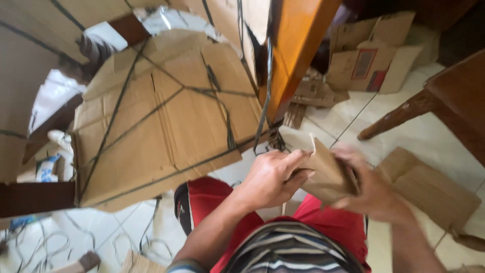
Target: Wrapping wooden chair components with cardboard and securing them with plastic ties for protection.
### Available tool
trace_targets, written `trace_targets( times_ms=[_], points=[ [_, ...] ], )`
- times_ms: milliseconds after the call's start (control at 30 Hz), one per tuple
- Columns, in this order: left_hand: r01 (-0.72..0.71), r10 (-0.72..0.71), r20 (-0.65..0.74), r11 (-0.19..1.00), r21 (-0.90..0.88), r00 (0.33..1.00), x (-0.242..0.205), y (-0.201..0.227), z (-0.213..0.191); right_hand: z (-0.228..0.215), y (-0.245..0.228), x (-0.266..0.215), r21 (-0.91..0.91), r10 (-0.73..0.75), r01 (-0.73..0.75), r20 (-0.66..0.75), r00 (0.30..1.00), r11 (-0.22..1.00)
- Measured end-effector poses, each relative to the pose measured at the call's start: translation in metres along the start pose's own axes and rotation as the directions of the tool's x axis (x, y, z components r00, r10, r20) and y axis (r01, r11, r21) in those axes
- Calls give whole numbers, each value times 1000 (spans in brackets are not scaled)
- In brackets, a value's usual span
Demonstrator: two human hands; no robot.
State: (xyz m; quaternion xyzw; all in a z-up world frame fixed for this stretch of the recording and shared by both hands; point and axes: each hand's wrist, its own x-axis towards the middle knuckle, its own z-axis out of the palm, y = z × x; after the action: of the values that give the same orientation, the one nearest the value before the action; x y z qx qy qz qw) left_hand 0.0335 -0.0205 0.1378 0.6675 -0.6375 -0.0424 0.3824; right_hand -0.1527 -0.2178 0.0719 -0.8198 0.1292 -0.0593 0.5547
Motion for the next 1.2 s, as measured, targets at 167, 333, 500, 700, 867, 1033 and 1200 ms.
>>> trace_targets(
  times_ms=[167, 333, 500, 700, 867, 1033, 1200],
  points=[
    [-99, 108, -157, 993, 60, 982, 36, 15, -28, 53, 17, 31, -76, -215, 201, -405, 889, 977],
    [-233, 316, -267, 925, 299, 911, 70, 30, -53, 67, -8, 69, 11, -308, 375, -549, 777, 927],
    [-147, 441, -519, 846, 512, 732, 100, 31, -48, 68, -23, 120, -11, -443, 606, -693, 569, 795],
    [56, 98, -807, 986, 160, 583, 90, 3, -53, 44, -58, 141, 42, -396, 564, -668, 630, 825],
    [346, -494, -545, 868, -356, 678, 82, -4, -66, 47, -110, 153, 22, -413, 614, -721, 557, 789],
    [413, -603, -445, 789, -454, 662, 75, -28, -61, 52, -129, 162, -41, -408, 630, -795, 450, 775],
    [199, -514, -534, 819, -539, 671, 72, -36, -53, 54, -129, 177, -103, -421, 669, -844, 332, 736]
  ],
)
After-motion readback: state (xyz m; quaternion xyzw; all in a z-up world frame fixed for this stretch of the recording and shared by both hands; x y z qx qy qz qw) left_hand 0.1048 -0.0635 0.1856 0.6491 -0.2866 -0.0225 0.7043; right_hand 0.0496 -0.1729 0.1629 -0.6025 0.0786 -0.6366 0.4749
